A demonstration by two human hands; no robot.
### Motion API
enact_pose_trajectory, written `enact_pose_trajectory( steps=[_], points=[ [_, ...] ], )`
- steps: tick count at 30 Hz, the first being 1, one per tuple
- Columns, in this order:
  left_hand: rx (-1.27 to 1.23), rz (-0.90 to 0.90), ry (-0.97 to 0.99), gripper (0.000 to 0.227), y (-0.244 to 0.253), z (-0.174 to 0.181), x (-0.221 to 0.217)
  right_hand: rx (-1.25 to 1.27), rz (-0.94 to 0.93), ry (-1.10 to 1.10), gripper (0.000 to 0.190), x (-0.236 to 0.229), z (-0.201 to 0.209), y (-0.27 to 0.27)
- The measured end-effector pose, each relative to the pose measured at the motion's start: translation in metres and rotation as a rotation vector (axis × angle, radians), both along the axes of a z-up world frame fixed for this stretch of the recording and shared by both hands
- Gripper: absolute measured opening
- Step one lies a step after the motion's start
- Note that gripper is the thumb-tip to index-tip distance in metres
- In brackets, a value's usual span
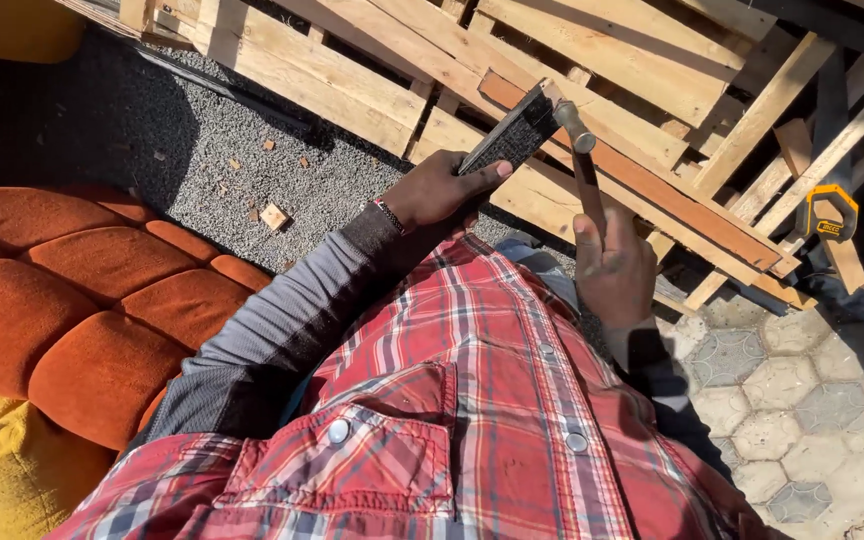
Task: The person is repairing or assembling a wooden furniture frame by positioning wooden slats and hammering nails into them.
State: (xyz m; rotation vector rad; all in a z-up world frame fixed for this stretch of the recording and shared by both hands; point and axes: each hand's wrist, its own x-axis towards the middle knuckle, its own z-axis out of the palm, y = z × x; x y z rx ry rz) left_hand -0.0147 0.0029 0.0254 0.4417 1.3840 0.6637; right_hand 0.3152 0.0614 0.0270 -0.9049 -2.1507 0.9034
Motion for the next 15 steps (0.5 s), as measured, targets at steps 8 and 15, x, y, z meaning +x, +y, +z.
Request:
enact_pose_trajectory(
  steps=[8, 15],
  points=[
    [0.009, 0.083, -0.092, 0.060, 0.002, -0.015, -0.009, 0.057, -0.075, 0.060, 0.038, -0.021, 0.075, 0.013],
    [0.014, 0.056, -0.115, 0.063, 0.002, 0.003, -0.002, -0.265, -0.029, -0.356, 0.062, -0.005, 0.019, 0.022]
  ],
)
